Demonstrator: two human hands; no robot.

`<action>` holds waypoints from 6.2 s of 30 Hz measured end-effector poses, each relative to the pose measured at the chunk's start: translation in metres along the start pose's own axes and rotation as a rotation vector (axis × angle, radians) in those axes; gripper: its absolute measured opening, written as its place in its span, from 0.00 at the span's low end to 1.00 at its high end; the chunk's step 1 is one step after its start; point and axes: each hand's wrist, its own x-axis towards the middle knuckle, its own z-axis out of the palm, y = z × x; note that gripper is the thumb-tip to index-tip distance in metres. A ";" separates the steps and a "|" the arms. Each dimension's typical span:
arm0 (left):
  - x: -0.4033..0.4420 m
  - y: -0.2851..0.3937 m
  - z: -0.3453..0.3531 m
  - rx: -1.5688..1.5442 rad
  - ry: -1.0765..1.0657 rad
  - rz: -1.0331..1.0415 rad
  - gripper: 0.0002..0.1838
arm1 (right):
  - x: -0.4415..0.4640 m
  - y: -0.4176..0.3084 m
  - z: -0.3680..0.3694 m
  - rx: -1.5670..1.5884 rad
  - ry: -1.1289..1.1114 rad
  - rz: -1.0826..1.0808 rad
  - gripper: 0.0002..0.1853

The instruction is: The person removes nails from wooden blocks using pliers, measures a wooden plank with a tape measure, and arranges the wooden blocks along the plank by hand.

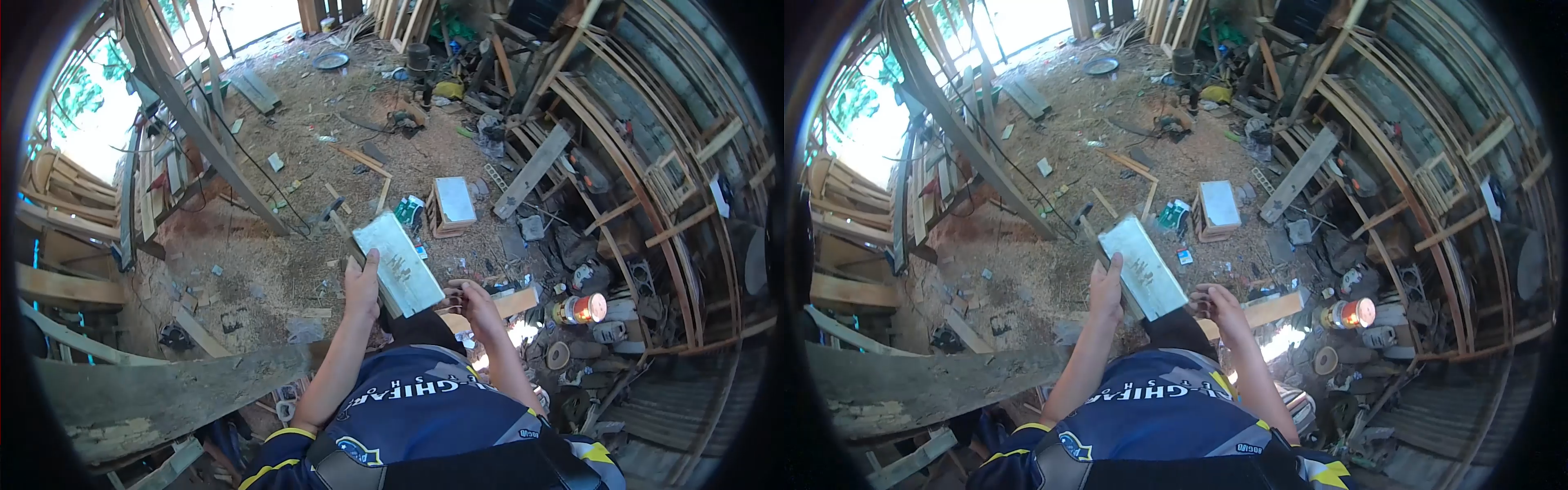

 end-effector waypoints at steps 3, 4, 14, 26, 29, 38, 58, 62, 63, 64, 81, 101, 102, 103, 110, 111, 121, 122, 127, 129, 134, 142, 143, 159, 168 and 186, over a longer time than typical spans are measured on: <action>0.030 -0.011 -0.014 -0.012 0.035 -0.029 0.17 | 0.040 -0.003 0.004 -0.019 -0.074 0.064 0.21; 0.043 -0.015 -0.018 -0.014 0.074 -0.036 0.17 | 0.057 -0.005 0.009 -0.016 -0.096 0.086 0.22; 0.291 -0.021 0.042 -0.133 0.197 -0.195 0.16 | 0.291 -0.087 0.080 -0.027 -0.373 0.196 0.27; 0.547 0.066 0.034 0.018 0.195 0.083 0.18 | 0.563 -0.209 0.192 -0.068 -0.508 0.510 0.40; 0.611 0.079 0.006 0.121 0.183 0.116 0.16 | 0.648 -0.197 0.207 0.131 -0.516 0.543 0.39; 0.863 0.182 -0.075 0.155 0.233 -0.192 0.14 | 0.896 -0.254 0.367 0.003 -0.490 0.433 0.33; 1.195 0.451 -0.224 0.112 0.826 0.213 0.21 | 1.330 -0.378 0.764 0.278 -1.150 0.962 0.40; 1.224 0.503 -0.245 -0.021 1.000 0.285 0.16 | 1.390 -0.400 0.871 -0.016 -1.202 1.037 0.40; 1.230 0.513 -0.247 -0.022 1.043 0.304 0.15 | 1.404 -0.400 0.892 -0.050 -1.202 1.086 0.40; 1.232 0.518 -0.248 -0.028 1.090 0.321 0.15 | 1.415 -0.398 0.910 -0.090 -1.200 1.139 0.40; 1.262 0.649 -0.529 -0.218 1.668 0.533 0.11 | 1.537 -0.226 1.278 -1.063 -1.757 0.611 0.35; 1.306 0.674 -0.715 -0.297 2.045 -0.085 0.12 | 1.535 0.139 1.586 -1.332 -2.888 -0.241 0.28; 1.309 0.670 -0.715 -0.307 2.050 -0.040 0.11 | 1.536 0.152 1.585 -1.296 -2.953 -0.252 0.28; 1.315 0.658 -0.721 -0.313 2.056 0.012 0.10 | 1.526 0.157 1.589 -1.365 -2.984 -0.190 0.29; 1.328 0.626 -0.738 -0.379 2.070 0.074 0.07 | 1.498 0.198 1.584 -1.638 -3.033 0.259 0.31; 1.329 0.626 -0.739 -0.393 2.077 0.085 0.07 | 1.496 0.202 1.581 -1.679 -3.034 0.292 0.31; 1.313 0.640 -0.749 -0.418 1.922 -0.047 0.08 | 1.514 0.225 1.569 -1.922 -2.989 0.482 0.34; 1.316 0.641 -0.750 -0.390 1.946 0.017 0.09 | 1.521 0.236 1.561 -1.986 -2.954 0.496 0.33; 1.325 0.636 -0.754 -0.265 1.974 0.097 0.10 | 1.553 0.269 1.548 -2.066 -2.716 0.778 0.30; 1.321 0.632 -0.754 -0.277 1.933 0.081 0.13 | 1.555 0.264 1.557 -1.969 -2.767 0.781 0.29; 1.319 0.633 -0.754 -0.184 1.956 -0.085 0.14 | 1.547 0.236 1.575 -2.060 -2.626 0.780 0.28; 1.318 0.638 -0.752 -0.185 1.986 -0.120 0.17 | 1.563 0.215 1.562 -1.763 -2.696 0.685 0.35; 1.321 0.642 -0.751 -0.207 2.002 -0.112 0.16 | 1.564 0.216 1.561 -1.749 -2.689 0.675 0.35; 1.332 0.625 -0.744 -0.352 2.093 0.020 0.12 | 1.549 0.213 1.561 -1.883 -2.581 0.735 0.33; 1.338 0.625 -0.751 -0.318 2.162 0.073 0.20 | 1.586 0.246 1.546 -2.124 -2.433 0.399 0.32; 1.336 0.640 -0.755 -0.402 2.128 -0.087 0.22 | 1.578 0.174 1.541 -1.856 -2.113 0.749 0.38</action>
